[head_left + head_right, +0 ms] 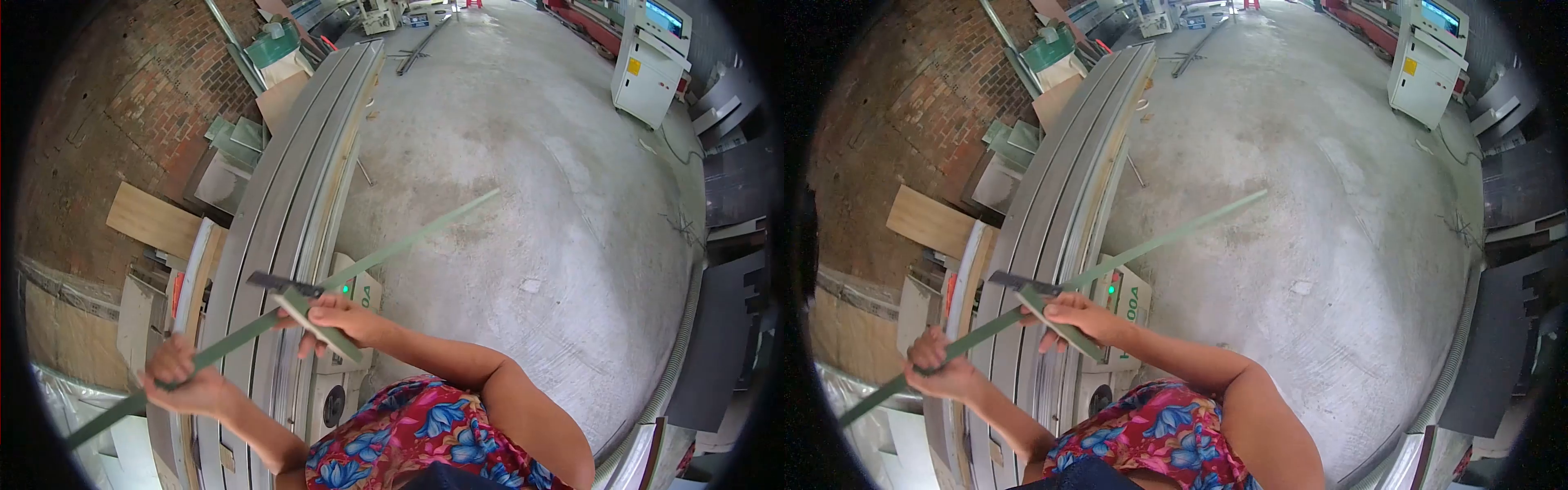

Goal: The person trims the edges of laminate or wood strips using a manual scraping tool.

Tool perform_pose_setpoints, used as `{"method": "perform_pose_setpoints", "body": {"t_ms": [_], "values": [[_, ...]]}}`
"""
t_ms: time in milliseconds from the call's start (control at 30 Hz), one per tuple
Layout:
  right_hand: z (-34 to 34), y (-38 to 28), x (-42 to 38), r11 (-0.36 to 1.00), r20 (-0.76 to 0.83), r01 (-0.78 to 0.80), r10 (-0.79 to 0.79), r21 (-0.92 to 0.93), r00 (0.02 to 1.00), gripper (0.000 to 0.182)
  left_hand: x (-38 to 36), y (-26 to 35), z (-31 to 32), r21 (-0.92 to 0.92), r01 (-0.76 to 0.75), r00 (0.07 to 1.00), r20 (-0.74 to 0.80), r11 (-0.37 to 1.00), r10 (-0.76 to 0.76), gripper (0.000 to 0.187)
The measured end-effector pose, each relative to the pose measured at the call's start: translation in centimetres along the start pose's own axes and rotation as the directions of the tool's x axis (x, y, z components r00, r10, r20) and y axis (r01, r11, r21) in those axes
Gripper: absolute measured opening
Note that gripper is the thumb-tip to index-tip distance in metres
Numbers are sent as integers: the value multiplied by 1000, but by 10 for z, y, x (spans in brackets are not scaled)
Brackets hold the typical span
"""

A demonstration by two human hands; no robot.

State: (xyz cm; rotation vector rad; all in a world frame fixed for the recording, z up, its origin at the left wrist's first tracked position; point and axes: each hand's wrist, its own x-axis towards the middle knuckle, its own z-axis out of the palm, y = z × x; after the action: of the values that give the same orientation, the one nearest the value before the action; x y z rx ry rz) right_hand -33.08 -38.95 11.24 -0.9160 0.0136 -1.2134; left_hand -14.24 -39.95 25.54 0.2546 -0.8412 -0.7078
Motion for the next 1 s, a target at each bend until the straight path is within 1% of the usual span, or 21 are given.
{"method": "perform_pose_setpoints", "body": {"t_ms": [33,67,133,167,233,267,367,467,500,600,633,733,767,833,867,900,933,967,1000], "values": [[11,5,4,999,29,-37,37,8,999,48,9,19,-20,-84,-2,999,45,996,6,38],[17,10,7,999,62,-42,42,-1,997,48,16,37,-39,-166,-2,996,89,986,17,38],[29,22,15,998,131,-57,58,-14,990,47,27,78,-66,-312,40,989,150,949,8,38],[33,27,18,999,125,-45,47,-15,991,47,32,98,-80,-379,61,983,181,923,10,38],[38,38,20,1000,117,-25,27,-15,993,46,43,138,-108,-427,9,986,155,904,63,38],[37,46,20,999,81,-16,18,-34,997,47,47,157,-122,-449,-15,986,143,893,88,39],[40,59,20,996,-34,11,-15,-90,999,47,52,206,-159,-360,-141,965,156,922,209,36],[33,81,18,997,-131,17,-26,-71,991,45,65,266,-216,-332,-192,969,85,923,232,40],[34,87,18,997,-146,34,-44,-73,988,43,66,281,-228,-295,-241,961,58,925,269,40],[36,104,21,996,-180,68,-78,-61,981,40,66,318,-258,-269,-332,939,-1,904,344,40],[38,110,22,995,-188,68,-80,-71,979,38,65,328,-266,-294,-278,947,76,915,312,38],[41,127,27,996,-207,35,-51,-82,977,38,62,350,-283,-181,-385,922,-109,905,371,38],[41,133,29,997,-226,14,-32,-80,974,38,62,354,-287,-114,-435,895,-164,893,415,38],[41,142,34,997,-215,1,-18,-78,976,39,58,356,-285,31,-514,824,-261,858,503,38],[40,146,38,997,-209,-6,-11,-77,978,39,55,355,-285,5,-510,839,-218,860,498,29],[39,149,41,996,-217,-23,4,-83,976,38,50,351,-286,-19,-504,852,-174,863,494,24],[38,152,44,995,-226,-41,19,-90,974,38,48,350,-287,-42,-498,862,-129,866,489,25],[37,155,47,994,-235,-60,36,-96,971,37,51,362,-305,-36,-491,865,-139,871,482,24],[35,158,50,994,-231,-64,41,-93,972,37,56,383,-334,-29,-482,868,-149,875,473,29]]}}
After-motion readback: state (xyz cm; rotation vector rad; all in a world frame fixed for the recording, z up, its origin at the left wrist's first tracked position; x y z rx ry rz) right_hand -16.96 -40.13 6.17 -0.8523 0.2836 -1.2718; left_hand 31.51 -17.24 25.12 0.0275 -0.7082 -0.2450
